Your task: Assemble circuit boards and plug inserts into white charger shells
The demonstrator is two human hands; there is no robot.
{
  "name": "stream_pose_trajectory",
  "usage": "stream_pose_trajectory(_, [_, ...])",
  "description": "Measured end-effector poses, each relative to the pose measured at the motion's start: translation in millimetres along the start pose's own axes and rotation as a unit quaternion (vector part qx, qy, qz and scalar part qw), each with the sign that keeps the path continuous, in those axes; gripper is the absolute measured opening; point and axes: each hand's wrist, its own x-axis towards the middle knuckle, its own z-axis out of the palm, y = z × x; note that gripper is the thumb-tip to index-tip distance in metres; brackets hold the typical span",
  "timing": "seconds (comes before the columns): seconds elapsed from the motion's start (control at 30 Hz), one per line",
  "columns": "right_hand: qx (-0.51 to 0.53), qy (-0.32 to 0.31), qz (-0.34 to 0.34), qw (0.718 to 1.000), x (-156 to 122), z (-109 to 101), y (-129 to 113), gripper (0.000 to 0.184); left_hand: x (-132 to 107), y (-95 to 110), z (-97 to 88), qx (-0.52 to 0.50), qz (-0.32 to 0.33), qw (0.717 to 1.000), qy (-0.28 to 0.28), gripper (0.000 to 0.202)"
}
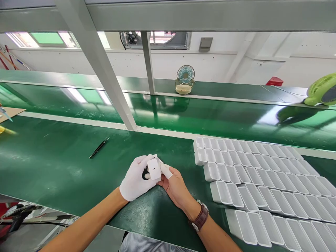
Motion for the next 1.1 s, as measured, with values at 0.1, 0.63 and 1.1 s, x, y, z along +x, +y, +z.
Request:
stream_pose_trajectory(0.1, [0.002,0.001,0.004,1.000,0.2,-0.3,0.0,0.032,-0.9,-0.7,0.4,0.009,0.006,1.000,0.002,0.075])
stream_pose_trajectory(0.63, [-0.064,0.009,-0.022,0.998,2.4,-7.2,6.4,0.038,-2.5,1.6,-5.8,-0.115,-0.001,0.993,0.034,0.050])
stream_pose_trajectory(1.1, [-0.210,0.102,-0.143,0.962,1.1,-5.5,3.5,0.045,-0.6,-5.1,-3.7,-0.171,-0.076,0.981,0.051,0.031])
